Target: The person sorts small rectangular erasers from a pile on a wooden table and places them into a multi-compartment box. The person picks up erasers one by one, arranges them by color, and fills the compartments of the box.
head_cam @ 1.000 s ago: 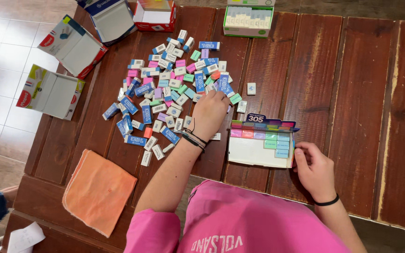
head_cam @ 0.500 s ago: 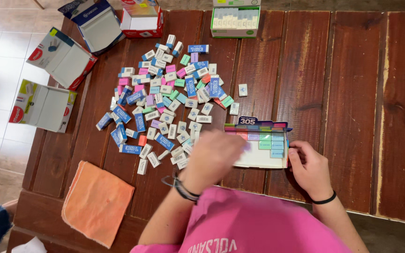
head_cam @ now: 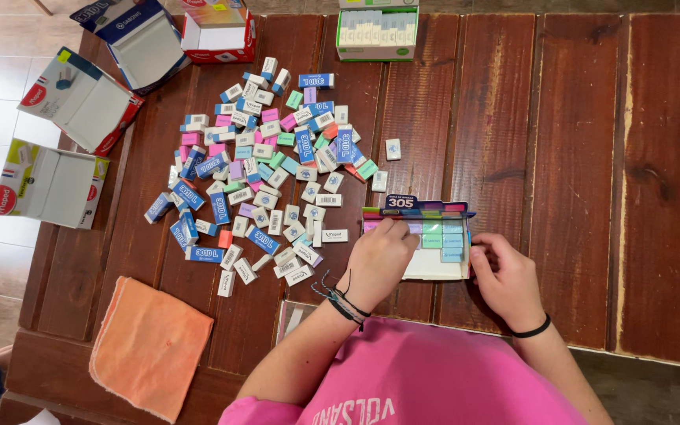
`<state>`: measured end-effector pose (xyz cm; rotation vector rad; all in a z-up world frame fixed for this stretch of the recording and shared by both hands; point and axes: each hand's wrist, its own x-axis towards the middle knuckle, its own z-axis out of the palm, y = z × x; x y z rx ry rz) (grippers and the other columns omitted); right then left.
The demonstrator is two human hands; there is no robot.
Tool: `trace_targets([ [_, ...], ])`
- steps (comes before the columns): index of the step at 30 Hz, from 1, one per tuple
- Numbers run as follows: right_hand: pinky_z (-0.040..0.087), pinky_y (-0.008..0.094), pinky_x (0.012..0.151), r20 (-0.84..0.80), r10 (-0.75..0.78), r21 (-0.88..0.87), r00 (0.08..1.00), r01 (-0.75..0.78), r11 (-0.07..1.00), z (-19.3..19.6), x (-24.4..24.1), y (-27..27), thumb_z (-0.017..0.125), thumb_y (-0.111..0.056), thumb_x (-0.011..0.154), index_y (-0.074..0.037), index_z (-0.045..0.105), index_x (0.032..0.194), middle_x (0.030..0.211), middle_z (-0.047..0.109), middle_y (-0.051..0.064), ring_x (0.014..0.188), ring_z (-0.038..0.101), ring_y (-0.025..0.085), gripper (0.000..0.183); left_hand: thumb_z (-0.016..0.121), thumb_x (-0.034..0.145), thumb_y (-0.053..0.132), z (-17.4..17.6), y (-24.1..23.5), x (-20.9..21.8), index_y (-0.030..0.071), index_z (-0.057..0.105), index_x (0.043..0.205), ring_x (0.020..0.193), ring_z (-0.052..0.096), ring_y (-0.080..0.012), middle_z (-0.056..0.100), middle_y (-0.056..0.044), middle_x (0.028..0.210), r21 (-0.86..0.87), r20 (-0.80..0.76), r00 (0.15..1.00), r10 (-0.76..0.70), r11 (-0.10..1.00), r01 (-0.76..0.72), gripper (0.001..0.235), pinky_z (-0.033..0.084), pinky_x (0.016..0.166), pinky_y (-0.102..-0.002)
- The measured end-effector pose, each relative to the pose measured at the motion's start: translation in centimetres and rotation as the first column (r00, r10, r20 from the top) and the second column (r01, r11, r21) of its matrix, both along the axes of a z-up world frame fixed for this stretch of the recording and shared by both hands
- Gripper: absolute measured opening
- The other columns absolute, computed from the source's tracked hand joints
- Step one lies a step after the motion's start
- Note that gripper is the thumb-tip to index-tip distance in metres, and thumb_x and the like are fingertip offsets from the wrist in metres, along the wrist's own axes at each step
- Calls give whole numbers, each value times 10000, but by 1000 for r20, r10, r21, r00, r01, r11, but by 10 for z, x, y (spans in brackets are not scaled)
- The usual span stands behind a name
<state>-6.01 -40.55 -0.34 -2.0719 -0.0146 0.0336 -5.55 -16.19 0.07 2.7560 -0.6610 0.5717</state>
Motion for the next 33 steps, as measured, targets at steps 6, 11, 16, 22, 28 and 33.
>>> trace_targets([
  [6, 624, 401, 476, -19, -11, 3, 1000, 11, 1000, 2, -3, 1, 650, -103, 999, -47, 735, 1109, 888, 755, 230, 657, 733, 334, 150, 659, 869, 101, 5, -5, -1, 199, 663, 819, 869, 605, -168, 601, 6, 829, 3, -14, 1000, 19, 1000, -19, 110, 479, 690, -246],
  [11, 623, 414, 477, -12, -1, -18, 1000, 1, 1000, 2, -2, 0, 649, -81, 998, -44, 732, 1127, 907, 750, 249, 687, 731, 363, 157, 662, 920, 89, 63, 27, 4, 180, 708, 792, 896, 631, -167, 657, 9, 889, -119, -110, 989, -101, 989, 87, 164, 508, 744, -239],
  [16, 627, 413, 491, -19, -11, 2, 1000, 11, 1000, -2, -3, 0, 635, -89, 1013, -40, 722, 1139, 929, 745, 252, 694, 729, 351, 161, 689, 920, 95, 77, 88, 56, 201, 745, 854, 891, 634, -150, 661, 31, 922, 56, 51, 995, 88, 994, -90, 137, 529, 697, -245],
  [22, 623, 395, 482, -18, -23, -9, 1000, 23, 1000, 3, -5, 1, 635, -114, 1017, -46, 723, 1132, 921, 748, 247, 666, 730, 338, 160, 663, 906, 275, 33, 90, 118, 299, 689, 964, 1010, 562, -135, 649, 116, 1033, 165, 137, 989, -51, 986, 28, 69, 457, 843, -283],
  [28, 631, 404, 497, -40, -21, 23, 999, 22, 999, 5, -4, 2, 626, -89, 1014, -34, 728, 1135, 915, 751, 262, 659, 736, 341, 168, 631, 927, 212, 19, 89, 120, 269, 669, 886, 962, 539, -147, 637, 86, 917, 243, 141, 986, -94, 968, 57, 79, 408, 846, -308],
  [33, 627, 393, 475, -13, 2, 3, 1000, -2, 1000, -2, -2, -1, 636, -100, 1005, -28, 726, 1107, 899, 756, 241, 651, 736, 341, 154, 848, 777, 390, 96, 97, 62, 268, 641, 1300, 1012, 663, -179, 719, 41, 934, 18, 6, 997, 81, 997, -81, 576, 514, 879, -341],
])
